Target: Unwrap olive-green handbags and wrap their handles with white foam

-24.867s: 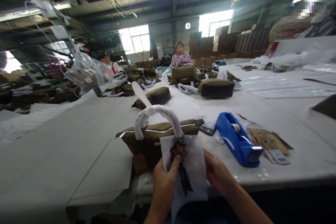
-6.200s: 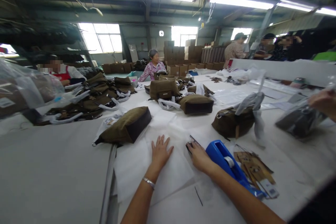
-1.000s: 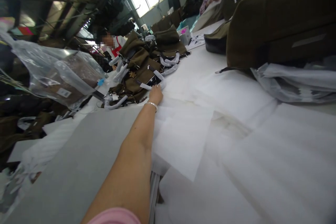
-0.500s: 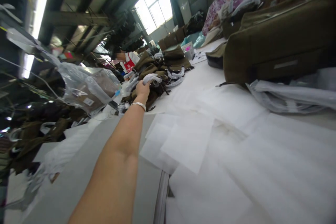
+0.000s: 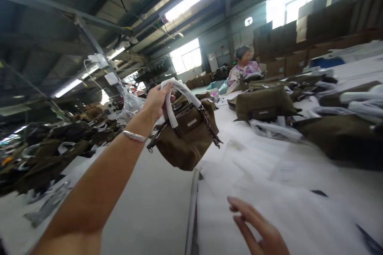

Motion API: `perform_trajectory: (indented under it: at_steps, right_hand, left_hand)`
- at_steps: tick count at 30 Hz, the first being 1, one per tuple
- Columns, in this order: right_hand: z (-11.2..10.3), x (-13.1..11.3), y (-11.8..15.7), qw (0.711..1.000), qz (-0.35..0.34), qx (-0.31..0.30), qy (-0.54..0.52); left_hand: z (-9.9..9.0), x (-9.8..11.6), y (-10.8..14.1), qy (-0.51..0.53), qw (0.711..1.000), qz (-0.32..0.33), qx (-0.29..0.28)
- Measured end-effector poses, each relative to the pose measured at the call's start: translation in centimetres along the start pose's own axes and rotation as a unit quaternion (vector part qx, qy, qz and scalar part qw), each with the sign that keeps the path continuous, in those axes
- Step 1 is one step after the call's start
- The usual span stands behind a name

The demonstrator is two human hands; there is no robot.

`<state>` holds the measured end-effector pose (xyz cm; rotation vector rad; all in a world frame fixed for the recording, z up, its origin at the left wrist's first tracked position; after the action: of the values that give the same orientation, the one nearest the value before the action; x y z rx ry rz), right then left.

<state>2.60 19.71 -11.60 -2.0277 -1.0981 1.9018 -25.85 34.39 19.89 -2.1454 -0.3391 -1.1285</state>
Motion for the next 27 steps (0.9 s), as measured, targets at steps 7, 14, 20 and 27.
perform_trajectory:
  at_steps: [7,14,20,27]
  right_hand:
    - [-10.6,-15.1,3.3,0.938,-0.145,0.189,0.253]
    - [-11.2,-17.5,9.2,0.941,-0.098,0.071,0.317]
    - [-10.9,-17.0,13.8,0.95,-0.055,0.038,0.304]
    - [-10.4,-18.6,15.2,0.963,-0.086,-0.007,0.254]
  left_hand:
    - [-1.1,8.0,19.3,0.086,0.969,-0.002,-0.232]
    - [2.0,6.2,33.9,0.14,0.907,-0.063,-0.392]
    - [3.0,3.5,39.3,0.121,0.892,-0.083,-0.427]
    - [1.4,2.8,39.3,0.085,0.887,-0.07,-0.449]
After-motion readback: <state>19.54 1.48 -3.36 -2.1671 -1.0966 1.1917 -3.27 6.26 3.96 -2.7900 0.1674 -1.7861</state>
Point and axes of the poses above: each hand's wrist, its own y-axis away from the middle knuckle, its own z-axis out of the palm, x = y × z, the point moved 6 cm from there along -y, towards the middle knuckle, and after that the axes turned 12 degrees about -y, right-handed, at the moved point
